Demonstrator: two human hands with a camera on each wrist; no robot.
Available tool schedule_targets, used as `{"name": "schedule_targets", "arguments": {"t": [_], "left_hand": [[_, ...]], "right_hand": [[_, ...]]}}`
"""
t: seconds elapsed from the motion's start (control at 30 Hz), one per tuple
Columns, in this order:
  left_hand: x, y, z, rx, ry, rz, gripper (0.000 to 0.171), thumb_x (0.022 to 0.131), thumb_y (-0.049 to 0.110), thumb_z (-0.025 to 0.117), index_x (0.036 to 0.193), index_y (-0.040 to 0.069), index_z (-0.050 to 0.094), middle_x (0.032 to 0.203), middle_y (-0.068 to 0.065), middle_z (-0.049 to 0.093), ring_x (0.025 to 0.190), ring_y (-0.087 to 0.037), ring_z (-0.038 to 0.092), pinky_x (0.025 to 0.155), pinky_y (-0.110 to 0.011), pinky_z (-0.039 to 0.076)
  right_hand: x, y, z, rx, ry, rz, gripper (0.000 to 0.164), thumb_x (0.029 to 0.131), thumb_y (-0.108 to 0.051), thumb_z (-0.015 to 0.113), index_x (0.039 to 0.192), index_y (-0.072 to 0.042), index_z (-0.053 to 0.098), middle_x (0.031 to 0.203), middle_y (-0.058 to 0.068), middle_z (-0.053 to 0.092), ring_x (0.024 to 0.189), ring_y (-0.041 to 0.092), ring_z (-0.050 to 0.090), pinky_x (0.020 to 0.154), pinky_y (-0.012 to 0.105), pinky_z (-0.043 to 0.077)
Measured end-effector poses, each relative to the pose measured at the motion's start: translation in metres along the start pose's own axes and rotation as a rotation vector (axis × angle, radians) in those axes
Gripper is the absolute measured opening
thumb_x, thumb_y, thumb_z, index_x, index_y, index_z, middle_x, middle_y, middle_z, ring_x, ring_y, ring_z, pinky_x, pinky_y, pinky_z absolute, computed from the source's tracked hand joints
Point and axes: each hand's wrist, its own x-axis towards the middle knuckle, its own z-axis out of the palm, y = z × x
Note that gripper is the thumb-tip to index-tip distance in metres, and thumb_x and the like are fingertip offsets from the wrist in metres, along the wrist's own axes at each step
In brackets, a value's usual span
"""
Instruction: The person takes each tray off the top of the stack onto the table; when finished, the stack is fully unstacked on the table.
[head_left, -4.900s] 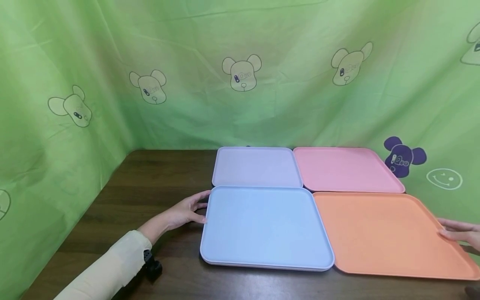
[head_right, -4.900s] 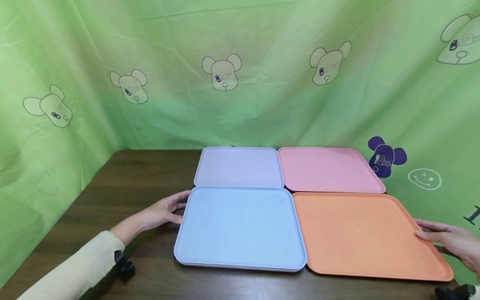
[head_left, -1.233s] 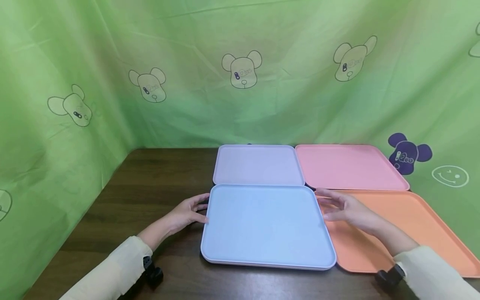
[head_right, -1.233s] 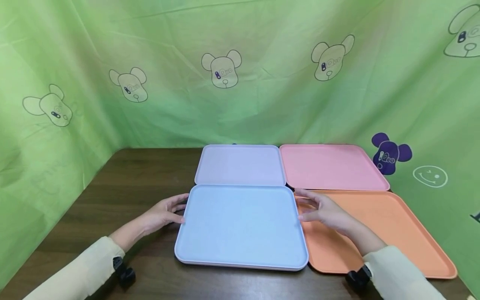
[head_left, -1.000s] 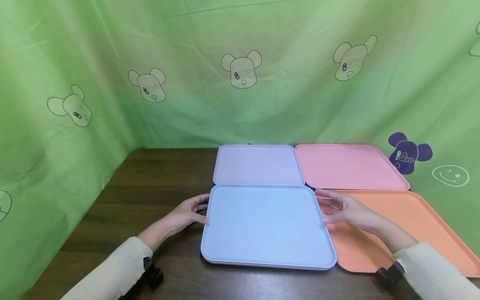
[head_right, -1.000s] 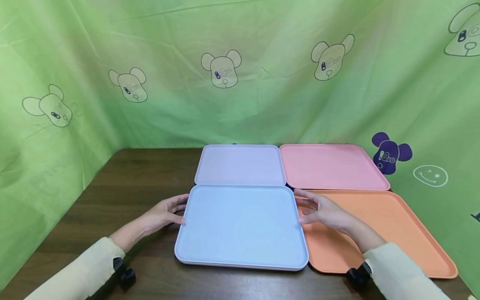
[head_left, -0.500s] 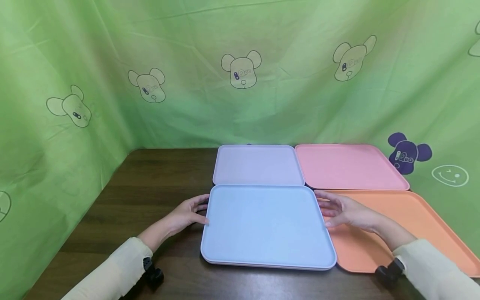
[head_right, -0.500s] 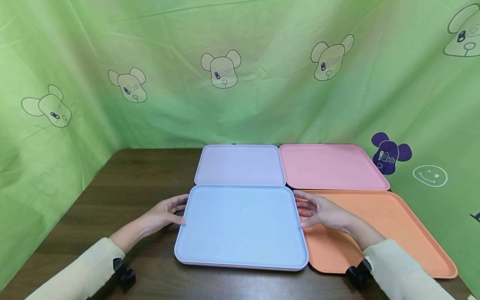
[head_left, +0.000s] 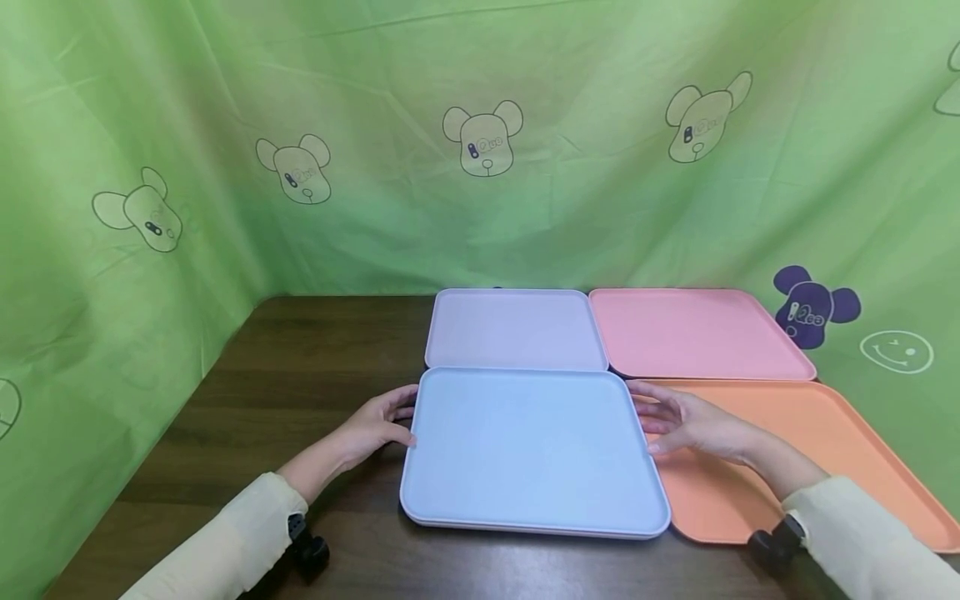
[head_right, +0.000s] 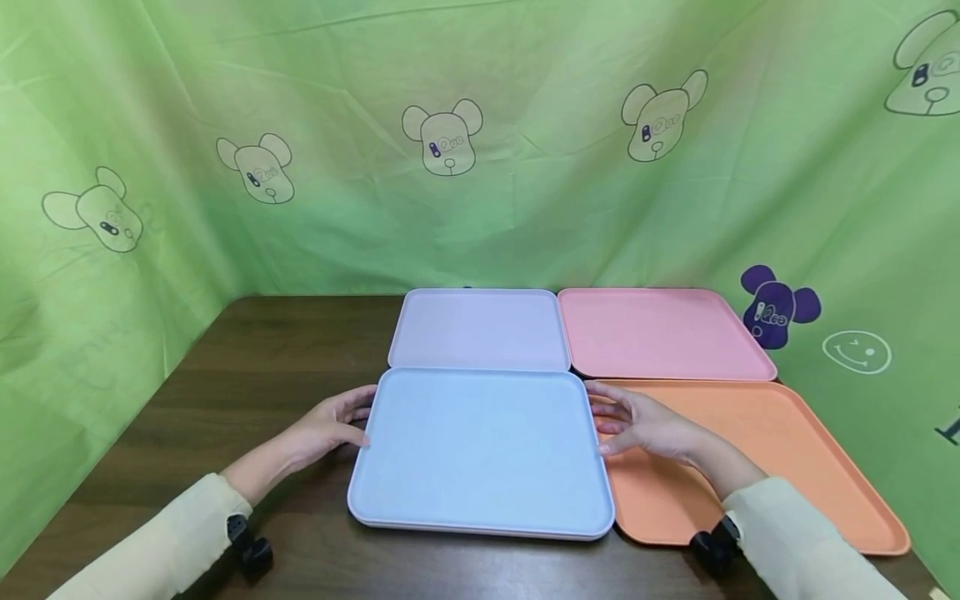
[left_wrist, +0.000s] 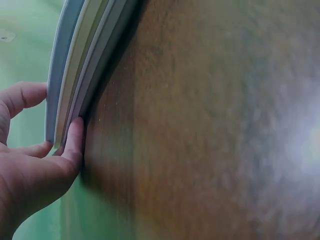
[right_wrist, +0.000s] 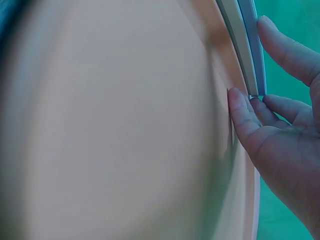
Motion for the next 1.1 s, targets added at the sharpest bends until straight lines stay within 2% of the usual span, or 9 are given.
{"name": "schedule_targets", "arguments": {"t": [0.2, 0.33, 0.47, 0.6, 0.87, 1.1], "left_hand": [[0.002, 0.003, 0.004, 0.013, 0.046, 0.030, 0.082, 0.074, -0.008, 0.064, 0.148, -0.006, 0.030, 0.148, -0.025, 0.035, 0.123, -0.037, 0.045, 0.088, -0.033, 0.049], [0.002, 0.004, 0.005, 0.007, 0.084, 0.016, 0.080, 0.072, -0.009, 0.061, 0.147, -0.004, 0.032, 0.145, -0.023, 0.039, 0.114, -0.032, 0.050, 0.081, -0.031, 0.049], [0.001, 0.005, 0.002, 0.006, 0.102, 0.002, 0.079, 0.074, -0.010, 0.059, 0.148, -0.004, 0.032, 0.145, -0.024, 0.040, 0.115, -0.032, 0.050, 0.081, -0.030, 0.049], [-0.001, 0.008, 0.000, 0.014, 0.094, 0.020, 0.080, 0.074, -0.010, 0.059, 0.148, -0.007, 0.030, 0.147, -0.027, 0.037, 0.120, -0.035, 0.048, 0.081, -0.030, 0.048], [-0.004, 0.011, -0.001, 0.035, 0.114, 0.019, 0.078, 0.074, -0.010, 0.059, 0.147, -0.007, 0.031, 0.148, -0.026, 0.037, 0.115, -0.033, 0.050, 0.081, -0.030, 0.048], [-0.009, 0.014, -0.007, -0.027, 0.126, -0.024, 0.079, 0.076, -0.007, 0.060, 0.149, -0.002, 0.031, 0.152, -0.023, 0.031, 0.106, -0.029, 0.059, 0.080, -0.035, 0.053]], "right_hand": [[0.001, 0.001, -0.001, -0.004, 0.000, -0.006, 0.096, 0.082, 0.004, 0.071, 0.149, 0.013, 0.002, 0.146, 0.044, 0.012, 0.131, 0.045, 0.036, 0.097, 0.027, 0.044], [0.002, 0.002, 0.001, -0.022, 0.008, -0.027, 0.095, 0.081, 0.004, 0.071, 0.148, 0.014, 0.004, 0.146, 0.044, 0.013, 0.130, 0.041, 0.038, 0.097, 0.024, 0.042], [0.002, -0.001, 0.003, -0.046, 0.020, -0.023, 0.095, 0.080, 0.004, 0.072, 0.147, 0.015, 0.005, 0.145, 0.045, 0.015, 0.129, 0.050, 0.034, 0.096, 0.024, 0.043], [0.001, -0.004, 0.005, -0.067, 0.035, 0.002, 0.097, 0.079, 0.002, 0.074, 0.148, 0.015, 0.006, 0.145, 0.045, 0.017, 0.129, 0.057, 0.029, 0.097, 0.026, 0.044], [0.002, -0.002, 0.006, -0.107, 0.059, 0.024, 0.099, 0.078, 0.000, 0.076, 0.149, 0.013, 0.008, 0.145, 0.044, 0.020, 0.129, 0.057, 0.032, 0.097, 0.030, 0.045], [0.001, 0.000, 0.006, -0.120, 0.056, 0.009, 0.099, 0.078, -0.001, 0.076, 0.148, 0.015, 0.007, 0.144, 0.044, 0.021, 0.128, 0.058, 0.032, 0.096, 0.031, 0.045]]}}
